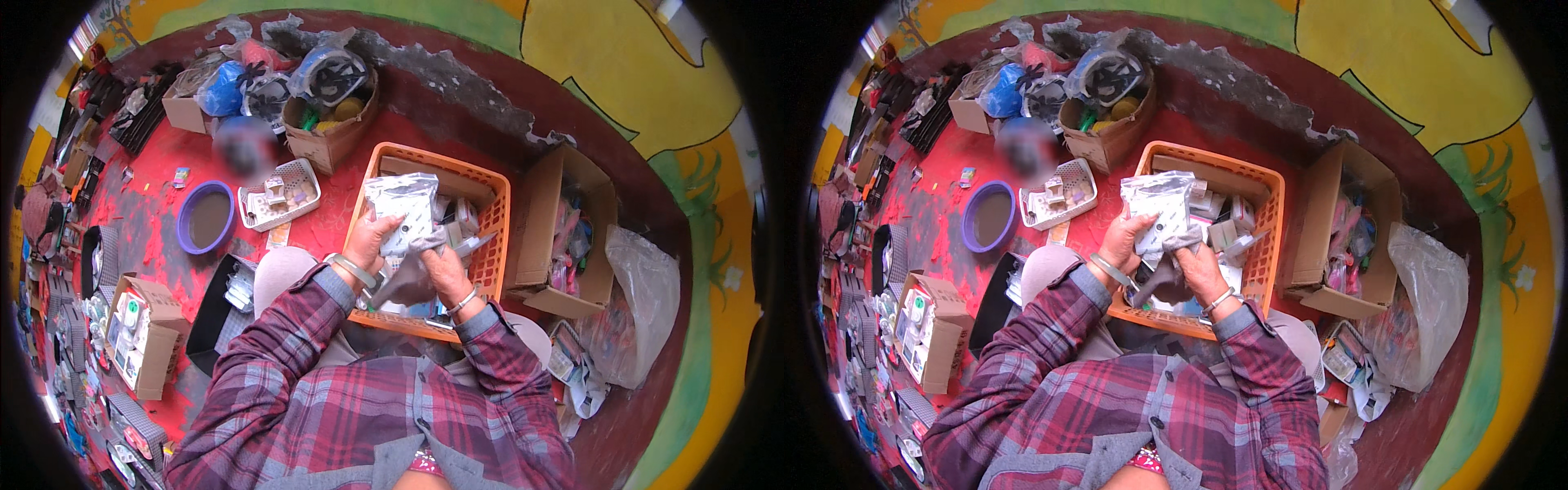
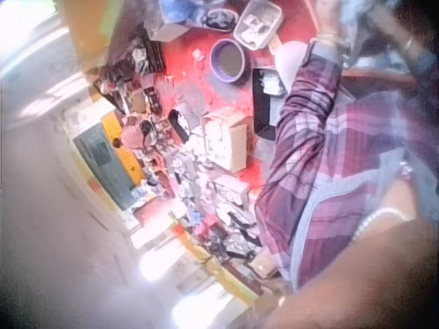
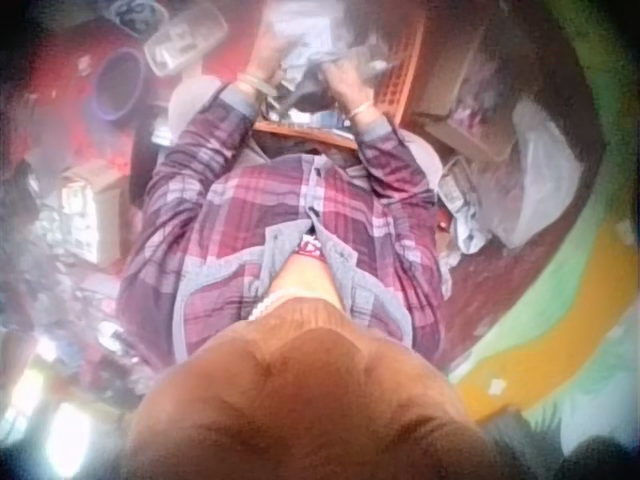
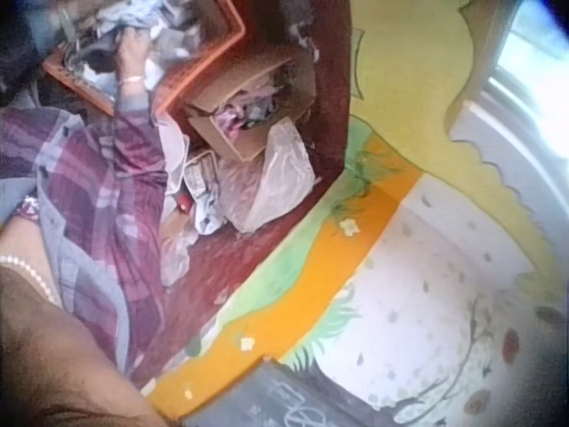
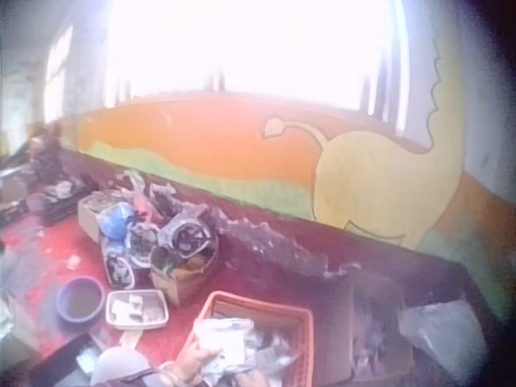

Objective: The person sorts small electrical or mechanical components by taking them from an orange crate, wiping them with a cloth, and placing them into a black sorting tray.

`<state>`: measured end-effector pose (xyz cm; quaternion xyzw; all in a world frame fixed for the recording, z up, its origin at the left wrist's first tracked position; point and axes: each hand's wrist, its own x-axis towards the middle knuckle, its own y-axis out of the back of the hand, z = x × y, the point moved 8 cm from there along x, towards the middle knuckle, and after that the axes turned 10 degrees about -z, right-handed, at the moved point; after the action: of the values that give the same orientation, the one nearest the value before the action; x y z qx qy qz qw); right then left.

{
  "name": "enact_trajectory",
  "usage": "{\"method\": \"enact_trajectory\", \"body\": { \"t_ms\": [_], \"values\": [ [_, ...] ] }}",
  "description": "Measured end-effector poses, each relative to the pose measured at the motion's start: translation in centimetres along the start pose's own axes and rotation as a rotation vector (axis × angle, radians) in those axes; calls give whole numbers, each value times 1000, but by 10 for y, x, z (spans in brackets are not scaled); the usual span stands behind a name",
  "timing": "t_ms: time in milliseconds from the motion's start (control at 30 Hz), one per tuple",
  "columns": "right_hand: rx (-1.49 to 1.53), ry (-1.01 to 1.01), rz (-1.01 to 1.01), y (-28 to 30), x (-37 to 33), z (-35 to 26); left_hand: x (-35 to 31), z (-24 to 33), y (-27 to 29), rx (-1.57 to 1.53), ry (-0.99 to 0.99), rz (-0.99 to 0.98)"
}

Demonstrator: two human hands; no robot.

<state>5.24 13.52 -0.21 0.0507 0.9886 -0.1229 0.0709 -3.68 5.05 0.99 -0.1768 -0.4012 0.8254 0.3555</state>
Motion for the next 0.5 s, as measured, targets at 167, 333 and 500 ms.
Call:
{"method": "enact_trajectory", "body": {
  "t_ms": [167, 333, 500],
  "values": [
    [-166, -104, -162, -37, -24, 27, -1, 50, 12, -188, -187, 104],
    [-168, -90, 43, -14, -60, 10, -52, 163, 45, -196, -442, 126],
    [197, 36, 309, 50, -85, 11, -187, 261, 151, 74, -731, 395]
  ]
}}
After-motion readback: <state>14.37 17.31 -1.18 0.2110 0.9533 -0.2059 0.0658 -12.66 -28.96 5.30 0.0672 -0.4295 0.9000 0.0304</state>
